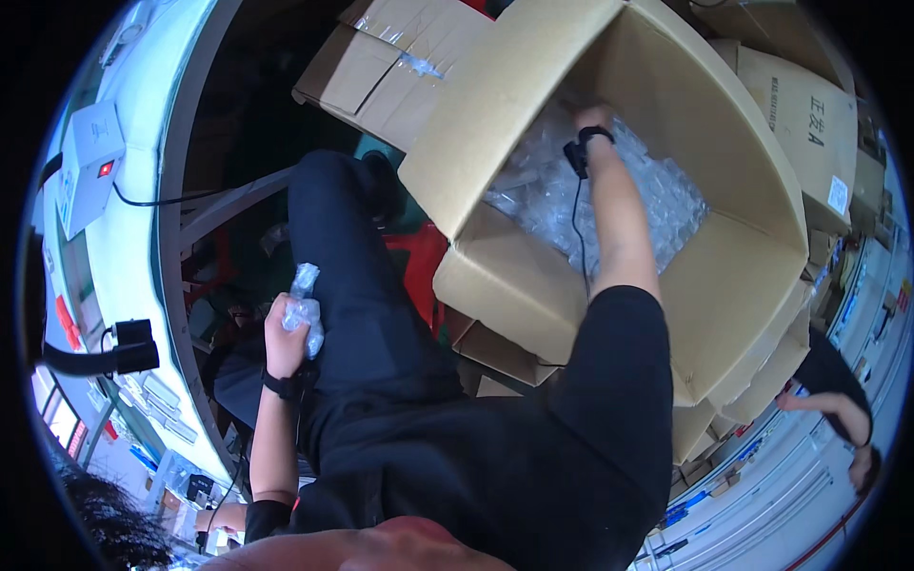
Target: The person removes a handheld fan from a plastic bag, inspects it, and inserts a battery component. They then set the fan down and pick up another plastic bag to repeat the process.
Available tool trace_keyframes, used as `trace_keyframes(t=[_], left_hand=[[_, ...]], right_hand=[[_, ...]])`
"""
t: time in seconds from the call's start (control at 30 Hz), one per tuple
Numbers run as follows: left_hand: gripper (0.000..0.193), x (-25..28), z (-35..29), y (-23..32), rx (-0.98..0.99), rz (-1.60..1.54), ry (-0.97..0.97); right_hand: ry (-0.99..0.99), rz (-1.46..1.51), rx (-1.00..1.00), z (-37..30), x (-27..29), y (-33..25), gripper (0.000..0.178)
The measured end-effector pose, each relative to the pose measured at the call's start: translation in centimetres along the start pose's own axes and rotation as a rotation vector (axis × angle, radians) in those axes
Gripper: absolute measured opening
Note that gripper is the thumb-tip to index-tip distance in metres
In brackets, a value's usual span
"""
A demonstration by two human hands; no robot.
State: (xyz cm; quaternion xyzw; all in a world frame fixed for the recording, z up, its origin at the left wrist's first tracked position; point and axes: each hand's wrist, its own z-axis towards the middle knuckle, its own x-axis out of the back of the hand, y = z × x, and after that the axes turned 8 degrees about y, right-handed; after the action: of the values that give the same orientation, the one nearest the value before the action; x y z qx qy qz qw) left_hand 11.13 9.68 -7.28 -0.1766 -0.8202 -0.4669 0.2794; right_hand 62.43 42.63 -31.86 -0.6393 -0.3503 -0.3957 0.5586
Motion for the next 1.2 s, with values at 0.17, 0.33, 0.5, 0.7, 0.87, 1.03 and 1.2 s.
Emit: trace_keyframes(t=[0.17, 0.33, 0.5, 0.7, 0.87, 1.03, 1.2], left_hand=[[0.021, -1.1, 3.2, 1.0, -0.166, 0.034, -0.005], [0.022, -1.0, 3.1, 1.8, -0.114, 0.022, 0.002], [0.021, -1.3, 4.6, 3.0, -0.171, -0.006, -0.02], [0.023, -2.9, 5.2, 7.8, -0.352, -0.097, 0.041], [0.024, -4.4, 5.3, 9.5, -0.544, -0.084, -0.148], [0.025, -3.5, 4.5, 8.3, -0.507, -0.05, -0.163], [0.026, -3.5, 4.6, 7.8, -0.456, -0.105, -0.058]], right_hand=[[0.082, 0.083, 0.014, -0.5, -12.0, 13.5, 0.038], [-0.028, -0.005, 0.098, -5.0, -5.5, 8.2, 0.033], [-0.275, -0.029, -0.317, -8.2, 3.0, 8.8, 0.039], [-0.652, -0.194, 0.134, -13.4, 5.5, 0.4, 0.051], [-0.041, -0.135, 0.073, -11.3, 2.5, -0.4, 0.054], [-0.102, -0.284, 0.022, -10.1, 1.2, 2.5, 0.046], [0.135, -0.296, -0.035, -8.7, 4.3, 5.9, 0.037]])
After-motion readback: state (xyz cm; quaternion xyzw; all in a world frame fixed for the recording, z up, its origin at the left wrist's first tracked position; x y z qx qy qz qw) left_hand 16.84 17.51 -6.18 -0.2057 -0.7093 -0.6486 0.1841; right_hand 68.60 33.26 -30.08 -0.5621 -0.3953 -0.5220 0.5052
